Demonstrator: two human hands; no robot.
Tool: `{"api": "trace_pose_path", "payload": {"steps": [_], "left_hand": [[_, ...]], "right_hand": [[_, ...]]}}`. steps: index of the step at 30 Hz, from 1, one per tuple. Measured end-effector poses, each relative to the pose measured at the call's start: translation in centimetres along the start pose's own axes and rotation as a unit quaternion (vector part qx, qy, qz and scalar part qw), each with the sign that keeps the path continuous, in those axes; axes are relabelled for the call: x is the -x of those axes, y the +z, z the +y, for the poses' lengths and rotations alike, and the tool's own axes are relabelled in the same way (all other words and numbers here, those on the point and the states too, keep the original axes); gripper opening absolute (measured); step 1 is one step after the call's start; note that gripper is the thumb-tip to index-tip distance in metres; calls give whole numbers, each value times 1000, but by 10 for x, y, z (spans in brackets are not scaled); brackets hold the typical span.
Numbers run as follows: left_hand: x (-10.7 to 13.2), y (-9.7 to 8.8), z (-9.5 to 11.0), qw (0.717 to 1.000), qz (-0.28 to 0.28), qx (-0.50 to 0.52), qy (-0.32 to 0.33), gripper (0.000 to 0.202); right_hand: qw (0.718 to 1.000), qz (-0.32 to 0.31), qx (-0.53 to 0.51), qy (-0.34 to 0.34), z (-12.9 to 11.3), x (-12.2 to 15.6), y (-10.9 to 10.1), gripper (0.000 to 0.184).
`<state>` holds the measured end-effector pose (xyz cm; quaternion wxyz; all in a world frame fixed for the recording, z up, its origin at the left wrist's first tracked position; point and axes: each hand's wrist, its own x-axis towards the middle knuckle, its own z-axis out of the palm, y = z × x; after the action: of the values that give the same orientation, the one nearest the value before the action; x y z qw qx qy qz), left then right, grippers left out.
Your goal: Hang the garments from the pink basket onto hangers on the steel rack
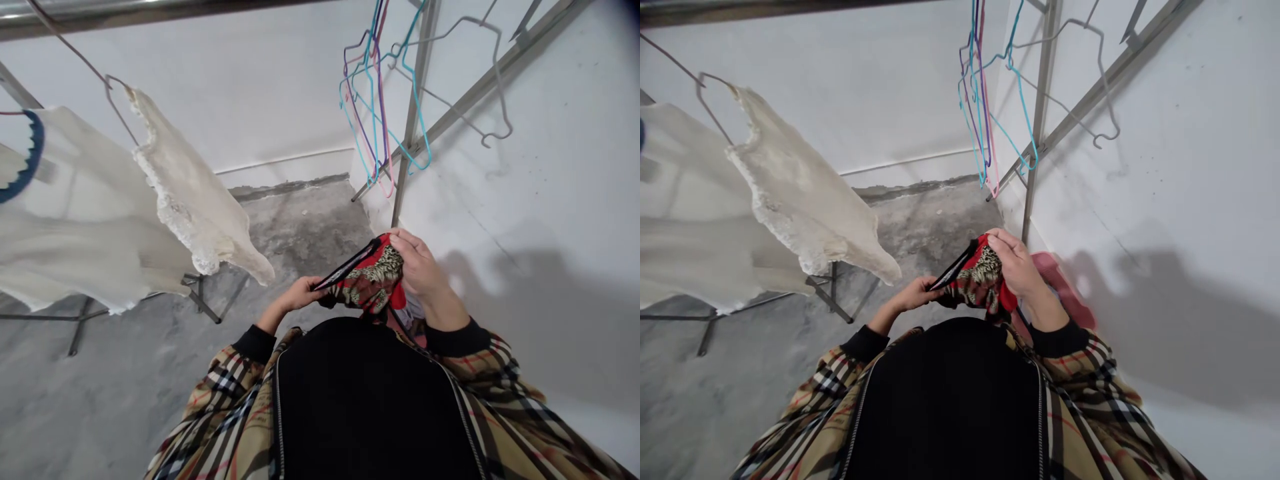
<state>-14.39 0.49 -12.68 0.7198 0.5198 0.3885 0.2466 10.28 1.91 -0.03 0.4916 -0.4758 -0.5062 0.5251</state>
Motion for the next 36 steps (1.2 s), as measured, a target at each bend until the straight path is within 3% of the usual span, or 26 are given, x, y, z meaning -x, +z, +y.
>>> {"api": "trace_pose_path", "payload": {"steps": [5,10,15,18,20,22,24,25,28,31,33,36], "left_hand": [[6,-10,-9,999,24,-22,-15,34],[16,-22,-4,998,48,34,-27,39],[20,-27,11,991,124,35,-37,33],[18,-30,19,980,187,-59,-28,23],[17,-33,21,943,264,-203,-19,19],[17,-38,22,877,337,-341,-6,19],[17,-43,20,824,390,-411,18,23],[17,-46,18,810,413,-416,34,24],[16,-51,14,807,480,-336,78,29],[14,-48,16,842,521,-108,87,35],[14,-43,22,853,511,74,75,36],[17,-35,36,861,451,229,51,36]], "right_hand": [[999,29,-10,-32,-5,-1,-20,25],[995,86,12,-46,-1,-5,-33,23],[992,113,13,-48,2,-8,-36,20],[992,122,-14,-32,4,-8,-36,19],[992,118,-43,-26,7,-7,-36,19],[990,112,-77,-26,10,-5,-37,17],[989,108,-97,-30,12,-4,-38,16],[989,107,-101,-31,13,-3,-39,15],[989,107,-99,-34,16,-1,-41,14],[992,101,-77,-26,21,0,-45,16],[994,94,-49,-24,27,0,-48,18],[996,80,16,-32,35,-1,-53,21]]}}
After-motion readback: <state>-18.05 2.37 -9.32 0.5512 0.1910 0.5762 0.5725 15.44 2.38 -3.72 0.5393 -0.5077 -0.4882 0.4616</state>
